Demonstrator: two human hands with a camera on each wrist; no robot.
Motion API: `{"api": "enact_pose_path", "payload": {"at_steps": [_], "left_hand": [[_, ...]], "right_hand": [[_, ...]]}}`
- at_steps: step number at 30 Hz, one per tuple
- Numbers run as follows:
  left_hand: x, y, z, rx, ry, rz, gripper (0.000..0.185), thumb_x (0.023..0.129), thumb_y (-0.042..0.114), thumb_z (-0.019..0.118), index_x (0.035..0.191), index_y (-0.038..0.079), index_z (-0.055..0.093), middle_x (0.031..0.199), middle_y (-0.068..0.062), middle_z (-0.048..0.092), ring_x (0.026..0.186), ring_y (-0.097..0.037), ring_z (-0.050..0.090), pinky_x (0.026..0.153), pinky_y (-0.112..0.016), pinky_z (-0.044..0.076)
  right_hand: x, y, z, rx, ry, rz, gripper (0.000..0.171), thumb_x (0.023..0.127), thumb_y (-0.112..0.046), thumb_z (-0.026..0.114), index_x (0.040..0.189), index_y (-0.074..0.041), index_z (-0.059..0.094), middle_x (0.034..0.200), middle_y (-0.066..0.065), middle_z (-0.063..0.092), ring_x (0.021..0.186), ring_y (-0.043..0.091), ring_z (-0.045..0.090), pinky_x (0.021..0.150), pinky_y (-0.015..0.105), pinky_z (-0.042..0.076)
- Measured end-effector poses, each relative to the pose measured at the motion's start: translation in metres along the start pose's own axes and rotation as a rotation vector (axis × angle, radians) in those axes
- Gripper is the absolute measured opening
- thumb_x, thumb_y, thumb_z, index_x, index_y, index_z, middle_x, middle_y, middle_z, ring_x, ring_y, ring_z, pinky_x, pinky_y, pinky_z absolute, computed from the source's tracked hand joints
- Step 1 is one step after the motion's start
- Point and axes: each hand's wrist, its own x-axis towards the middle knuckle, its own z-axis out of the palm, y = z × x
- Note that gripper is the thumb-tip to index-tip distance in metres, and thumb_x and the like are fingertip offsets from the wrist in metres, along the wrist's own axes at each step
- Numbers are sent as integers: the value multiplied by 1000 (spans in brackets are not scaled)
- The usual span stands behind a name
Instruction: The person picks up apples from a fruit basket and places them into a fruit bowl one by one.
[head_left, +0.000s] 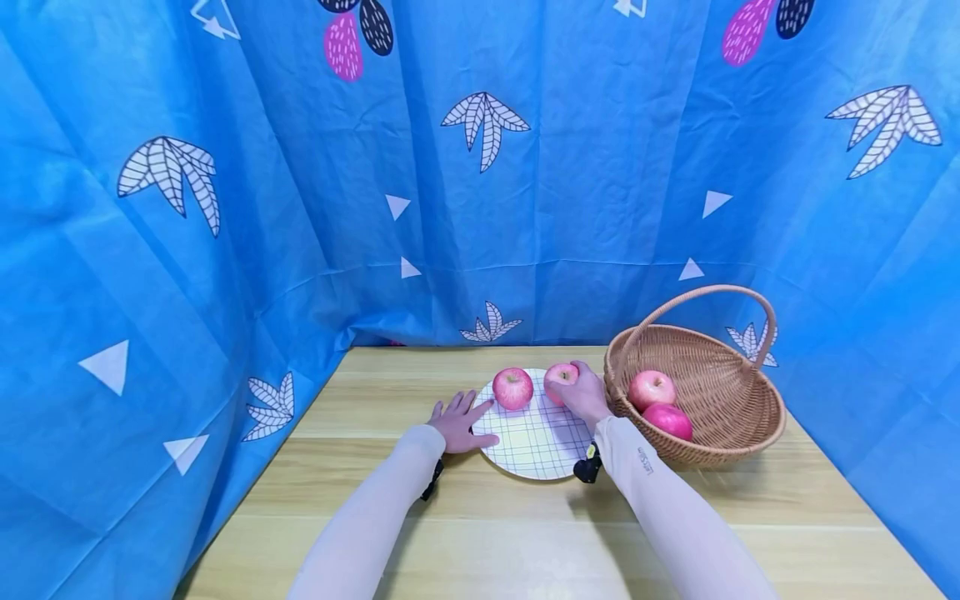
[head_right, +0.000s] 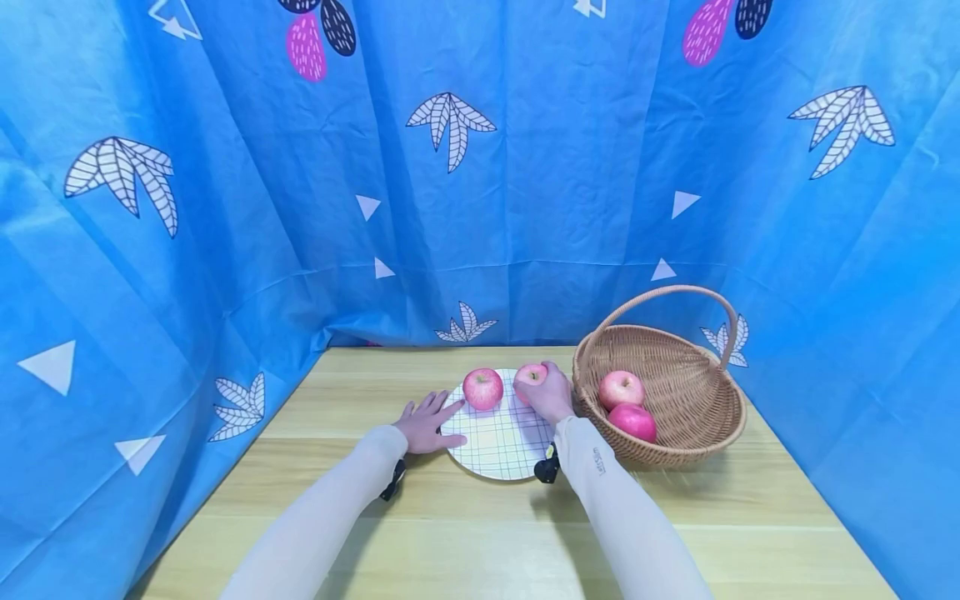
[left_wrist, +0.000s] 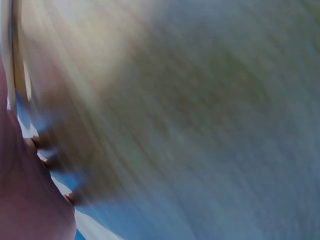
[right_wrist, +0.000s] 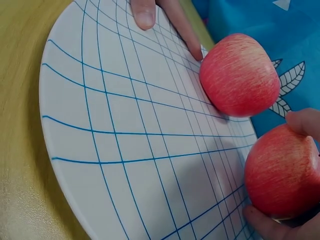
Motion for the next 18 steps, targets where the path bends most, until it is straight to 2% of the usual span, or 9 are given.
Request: {"api": "enact_pose_path", "payload": {"at_steps": [12,18], "left_hand": [[-12,8,-11,-23,6,13,89,88,82,40,162,38,17,171,-7,2,157,-34,0,122,-64,0],[-10,6,-8,-22,-3,21,92,86,85,40,162,38,16,171,-7,1,157,-35,-1,122,-65,-1]], "right_hand": [[7,-1,5,-4,10,-31,86,84,-35,76,153,-2,36,147,25,50,135,40,49,114,50,39],[9,0,8,-4,-14,-5,86,84,-37,76,153,-4,36,147,25,50,135,41,48,114,51,40]]}}
